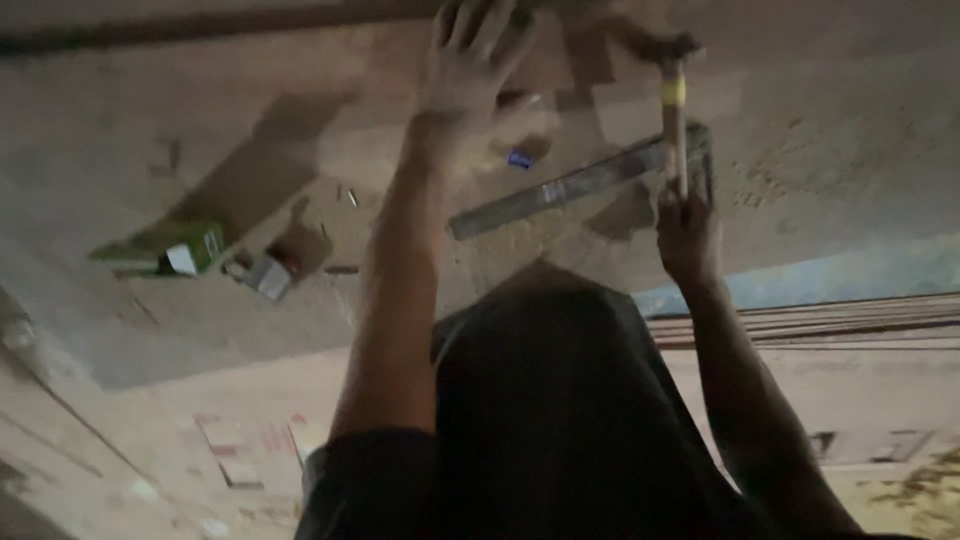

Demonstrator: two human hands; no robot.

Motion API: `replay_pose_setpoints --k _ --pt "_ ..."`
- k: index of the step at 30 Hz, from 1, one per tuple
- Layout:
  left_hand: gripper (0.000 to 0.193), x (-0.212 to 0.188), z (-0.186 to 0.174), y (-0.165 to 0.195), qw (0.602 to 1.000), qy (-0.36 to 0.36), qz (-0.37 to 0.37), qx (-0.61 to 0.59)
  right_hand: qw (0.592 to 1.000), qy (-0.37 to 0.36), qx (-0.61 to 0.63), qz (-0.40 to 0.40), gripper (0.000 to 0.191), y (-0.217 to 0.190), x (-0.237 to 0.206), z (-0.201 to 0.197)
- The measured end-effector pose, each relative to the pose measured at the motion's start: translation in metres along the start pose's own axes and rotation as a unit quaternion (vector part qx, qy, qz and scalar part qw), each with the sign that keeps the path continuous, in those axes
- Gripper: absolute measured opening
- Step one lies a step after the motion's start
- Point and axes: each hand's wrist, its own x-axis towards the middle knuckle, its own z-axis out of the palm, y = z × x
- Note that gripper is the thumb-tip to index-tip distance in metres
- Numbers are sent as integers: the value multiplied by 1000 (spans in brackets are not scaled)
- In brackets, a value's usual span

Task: The person repeatedly hammers nails into a wooden plank attached to a ceiling or overhead structure. They use a hammer in their right hand to drive nails while holding the plank steady with their left hand.

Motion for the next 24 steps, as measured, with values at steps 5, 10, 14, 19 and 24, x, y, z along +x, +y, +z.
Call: replay_pose_setpoints --k 5,10,14,19,24 --pt "79 6 8 15 1000 -13 -7 28 998 19 56 4 47 25 -34 20" --pt "62 -8 21 31 988 79 13 134 994 23 103 0 28 16 -54 70" --pt "65 -29 19 21 999 -7 -17 50 993 11 113 36 26 -15 -67 95" --pt "41 -27 11 3 993 84 42 70 993 -11 111 32 30 -73 -59 81" --pt "61 -24 -16 -13 997 13 -65 35 969 83 176 -155 31 -121 -45 24"
